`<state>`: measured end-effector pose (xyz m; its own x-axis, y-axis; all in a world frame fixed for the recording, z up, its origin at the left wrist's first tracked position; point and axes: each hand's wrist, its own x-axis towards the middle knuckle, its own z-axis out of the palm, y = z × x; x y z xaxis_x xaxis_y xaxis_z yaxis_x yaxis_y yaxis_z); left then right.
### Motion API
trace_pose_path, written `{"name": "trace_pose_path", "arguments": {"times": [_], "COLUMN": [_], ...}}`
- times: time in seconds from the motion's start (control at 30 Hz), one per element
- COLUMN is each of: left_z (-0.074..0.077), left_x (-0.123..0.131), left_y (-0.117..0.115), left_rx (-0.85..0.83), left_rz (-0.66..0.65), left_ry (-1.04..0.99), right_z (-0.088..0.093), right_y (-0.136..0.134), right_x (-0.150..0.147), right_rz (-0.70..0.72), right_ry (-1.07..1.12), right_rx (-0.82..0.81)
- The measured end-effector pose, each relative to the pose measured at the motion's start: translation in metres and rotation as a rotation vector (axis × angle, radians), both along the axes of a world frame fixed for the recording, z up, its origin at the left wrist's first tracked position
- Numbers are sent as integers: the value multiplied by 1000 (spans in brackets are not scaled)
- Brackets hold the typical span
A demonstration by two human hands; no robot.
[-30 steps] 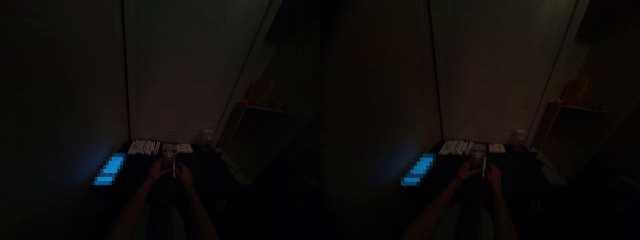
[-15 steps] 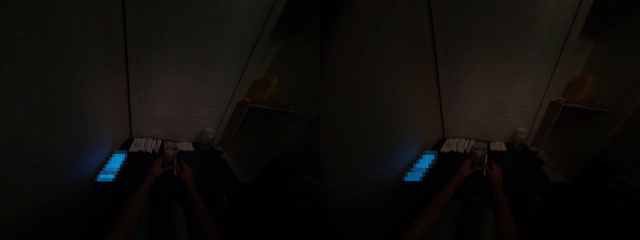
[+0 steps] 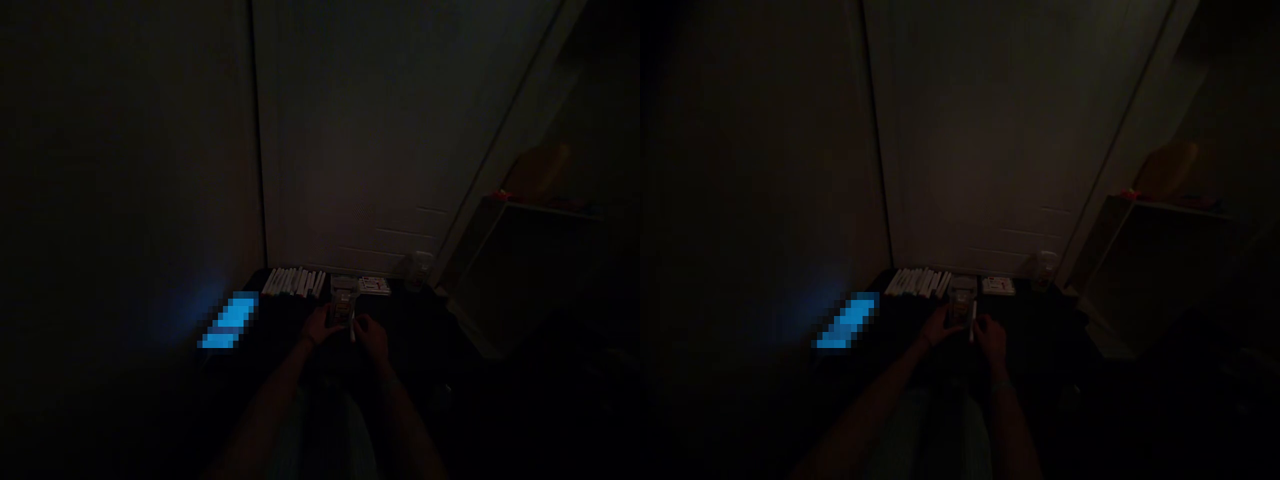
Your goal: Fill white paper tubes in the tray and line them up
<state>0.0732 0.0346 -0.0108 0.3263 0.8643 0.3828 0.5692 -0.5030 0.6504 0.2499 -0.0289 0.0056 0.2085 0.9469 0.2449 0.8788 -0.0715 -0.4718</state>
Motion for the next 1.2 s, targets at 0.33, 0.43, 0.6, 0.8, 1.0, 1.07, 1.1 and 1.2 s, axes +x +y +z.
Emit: {"name": "trace_pose_path", "arguments": {"times": [0.33, 0.43, 0.6, 0.8, 1.0, 1.07, 1.1, 1.2], "left_z": [1, 2, 2, -2, -2, 0, 0, 1], "left_x": [0, 0, 0, 0, 1, 1, 0, 0], "left_y": [-2, -2, -1, 1, 1, 0, -1, -2], "left_rx": [-1, 15, 23, 28, 21, 9, 7, 10], "left_rz": [8, 5, 1, 19, 35, 28, 27, 29], "left_ry": [-2, -4, -8, 25, 38, 41, 40, 31], "right_z": [-5, -7, -9, -5, -7, -8, -9, -11], "right_y": [2, 4, 4, 1, 3, 3, 3, 4], "right_x": [2, 3, 3, 1, 2, 3, 3, 4], "right_rz": [0, -13, -36, -18, -3, -11, -10, -7], "right_ry": [7, 12, 36, 23, -1, -10, -13, -25], "right_rx": [15, 15, 40, 33, 29, 31, 29, 25]}}
